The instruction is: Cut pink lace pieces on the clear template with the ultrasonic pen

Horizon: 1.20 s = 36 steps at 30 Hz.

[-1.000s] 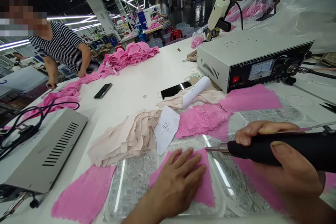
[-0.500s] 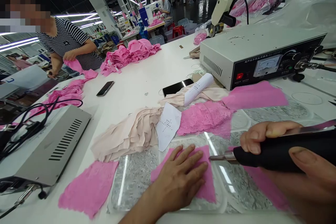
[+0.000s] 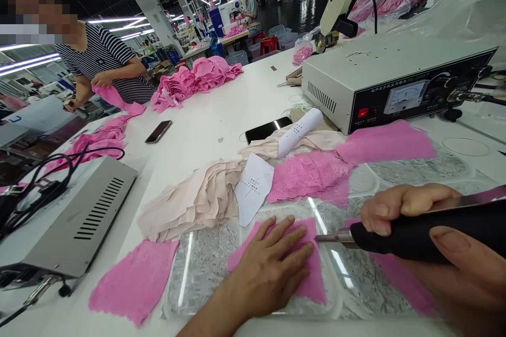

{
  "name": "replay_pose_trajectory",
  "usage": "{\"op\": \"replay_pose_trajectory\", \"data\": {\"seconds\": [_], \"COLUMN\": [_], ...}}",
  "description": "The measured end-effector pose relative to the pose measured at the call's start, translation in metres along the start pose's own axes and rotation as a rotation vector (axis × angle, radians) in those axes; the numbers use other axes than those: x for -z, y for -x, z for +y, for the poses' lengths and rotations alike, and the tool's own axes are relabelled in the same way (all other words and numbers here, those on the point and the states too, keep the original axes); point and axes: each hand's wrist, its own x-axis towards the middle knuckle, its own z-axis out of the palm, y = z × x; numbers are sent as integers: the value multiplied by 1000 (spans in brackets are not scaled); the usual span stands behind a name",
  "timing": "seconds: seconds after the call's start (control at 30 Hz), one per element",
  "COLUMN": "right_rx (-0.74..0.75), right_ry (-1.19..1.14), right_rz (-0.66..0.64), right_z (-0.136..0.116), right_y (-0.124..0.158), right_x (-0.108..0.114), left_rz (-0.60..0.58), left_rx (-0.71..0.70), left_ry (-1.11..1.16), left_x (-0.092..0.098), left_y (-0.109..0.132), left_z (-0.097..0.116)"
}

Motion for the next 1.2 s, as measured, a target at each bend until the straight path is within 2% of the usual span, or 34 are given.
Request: {"op": "replay_pose_trajectory", "data": {"seconds": [0.17,0.33,0.47,0.87,1.03,1.2], "right_rx": [32,41,-13,-53,-62,-128], "right_ry": [-19,-29,-13,-20,-7,-62], "right_rz": [-48,-171,-186,-266,-176,-164], "right_z": [5,8,9,9,4,-5], "right_y": [1,6,13,15,12,15], "right_x": [10,20,22,21,23,25], "left_rz": [-14,-22,-21,-13,30,46], "left_rx": [1,5,4,7,-4,-18], "left_ry": [14,22,19,23,24,43], "left_x": [0,0,-2,-5,9,25], "left_y": [1,1,1,3,2,8], "left_z": [-1,0,0,0,2,22]}}
